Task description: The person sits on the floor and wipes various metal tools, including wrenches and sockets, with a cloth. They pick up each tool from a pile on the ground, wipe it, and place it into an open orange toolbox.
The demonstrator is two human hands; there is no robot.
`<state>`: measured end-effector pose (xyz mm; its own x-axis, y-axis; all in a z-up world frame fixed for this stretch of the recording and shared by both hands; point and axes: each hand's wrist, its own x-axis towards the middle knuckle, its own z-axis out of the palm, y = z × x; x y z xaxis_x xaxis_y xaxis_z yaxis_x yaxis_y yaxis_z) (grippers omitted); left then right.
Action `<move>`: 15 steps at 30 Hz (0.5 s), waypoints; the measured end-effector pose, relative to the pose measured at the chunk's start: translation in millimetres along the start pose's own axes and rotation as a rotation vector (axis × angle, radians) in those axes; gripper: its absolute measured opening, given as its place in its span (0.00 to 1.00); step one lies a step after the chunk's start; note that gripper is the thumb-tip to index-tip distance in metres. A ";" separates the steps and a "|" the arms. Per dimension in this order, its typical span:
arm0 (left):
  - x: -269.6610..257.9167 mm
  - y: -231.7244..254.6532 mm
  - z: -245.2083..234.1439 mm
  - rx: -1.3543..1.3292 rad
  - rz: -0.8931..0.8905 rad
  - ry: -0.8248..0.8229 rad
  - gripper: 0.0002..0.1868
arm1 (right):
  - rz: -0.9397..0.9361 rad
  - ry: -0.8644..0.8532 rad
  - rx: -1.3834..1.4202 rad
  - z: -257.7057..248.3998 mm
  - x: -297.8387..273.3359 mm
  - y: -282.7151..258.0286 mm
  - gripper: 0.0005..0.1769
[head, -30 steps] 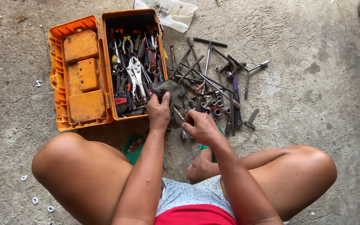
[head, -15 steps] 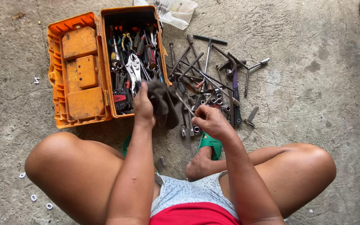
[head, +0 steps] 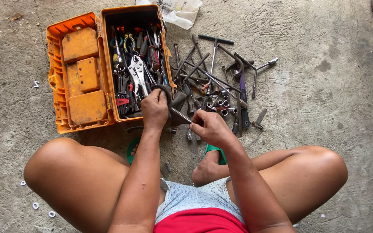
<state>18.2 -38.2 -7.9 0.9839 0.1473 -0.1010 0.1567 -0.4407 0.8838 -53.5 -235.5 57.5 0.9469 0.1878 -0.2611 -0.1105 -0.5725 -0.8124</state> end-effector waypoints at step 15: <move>-11.6 -2.4 25.4 -1.198 -0.297 -0.139 0.11 | -0.029 0.181 -0.202 15.8 0.7 -16.7 0.10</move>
<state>8.6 -61.4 -20.5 0.9360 -0.0242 -0.3513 0.2698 0.6903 0.6714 -55.8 -213.2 62.6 0.9894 0.0710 -0.1267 -0.0371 -0.7197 -0.6933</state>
